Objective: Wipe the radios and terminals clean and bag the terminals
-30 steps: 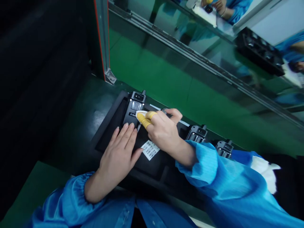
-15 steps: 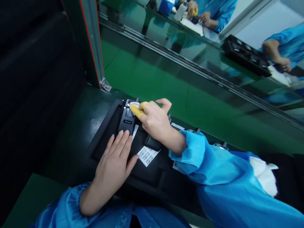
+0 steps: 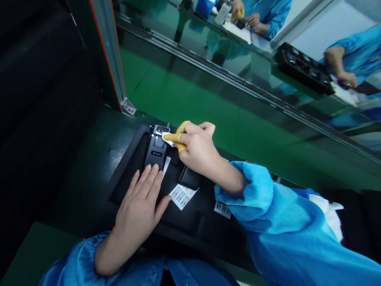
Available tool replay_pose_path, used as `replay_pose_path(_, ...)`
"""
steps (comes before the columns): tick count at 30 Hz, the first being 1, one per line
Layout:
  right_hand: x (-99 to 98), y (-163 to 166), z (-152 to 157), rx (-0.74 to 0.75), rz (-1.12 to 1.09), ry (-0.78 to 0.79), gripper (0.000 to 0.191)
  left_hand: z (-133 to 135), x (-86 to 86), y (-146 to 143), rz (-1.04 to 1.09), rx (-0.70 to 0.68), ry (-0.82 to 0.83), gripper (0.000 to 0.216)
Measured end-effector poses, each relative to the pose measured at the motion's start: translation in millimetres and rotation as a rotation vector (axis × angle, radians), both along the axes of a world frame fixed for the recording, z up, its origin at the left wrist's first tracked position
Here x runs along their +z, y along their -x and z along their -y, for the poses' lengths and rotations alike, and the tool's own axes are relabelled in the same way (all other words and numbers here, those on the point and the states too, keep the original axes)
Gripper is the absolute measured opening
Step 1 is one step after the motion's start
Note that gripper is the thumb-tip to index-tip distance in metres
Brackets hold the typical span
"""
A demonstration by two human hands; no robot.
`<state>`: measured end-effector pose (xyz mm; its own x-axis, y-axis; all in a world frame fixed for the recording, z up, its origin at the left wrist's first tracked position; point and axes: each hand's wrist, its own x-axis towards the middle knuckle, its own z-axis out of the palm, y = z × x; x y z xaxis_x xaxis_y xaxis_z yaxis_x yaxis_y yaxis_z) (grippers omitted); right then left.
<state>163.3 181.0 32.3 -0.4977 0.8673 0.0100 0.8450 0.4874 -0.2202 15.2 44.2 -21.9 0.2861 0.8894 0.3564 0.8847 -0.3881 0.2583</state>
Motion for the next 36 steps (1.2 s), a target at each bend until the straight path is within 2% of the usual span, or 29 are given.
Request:
replay_pose_path(4,4.8,-12.2,-0.1,-0.12,0.061,-0.085,0.029,0.5,-0.1,-0.3,0.012,-0.005,0.003,0.042)
replay_pose_path(10,2.7,-2.7,5.7,0.036,0.051,-0.085,0.028,0.3,0.0,-0.2,-0.003,0.005,0.001,0.042)
replay_pose_path(16,5.2,-12.1,1.1,-0.131,0.082,-0.132,0.029,0.8,-1.1,-1.1,0.011,0.015,0.011,0.041)
replay_pose_path(22,5.5,4.0,9.5,-0.029,0.076,-0.066,0.031,1.2,-3.1,-0.8,0.025,0.015,0.012,0.042)
replay_pose_path(24,3.4,7.1,9.7,-0.046,0.132,-0.065,0.029,0.9,-3.5,-0.5,0.034,0.012,0.018,0.042)
replay_pose_path(27,4.2,-1.8,6.1,-0.129,0.209,-0.108,0.026,0.8,-4.4,-0.6,0.064,0.017,0.01,0.042)
replay_pose_path(30,12.3,-18.7,6.3,-0.165,0.159,-0.185,0.031,1.1,-5.6,-0.8,0.111,0.025,0.01,0.042)
replay_pose_path(33,23.4,-35.5,22.1,-0.159,0.083,-0.232,0.036,1.8,-7.7,-0.2,0.129,0.026,0.01,0.042)
replay_pose_path(36,27.6,-51.9,57.5,-0.142,0.047,-0.28,0.035,2.5,-11.0,2.5,0.11,0.009,0.008,0.042)
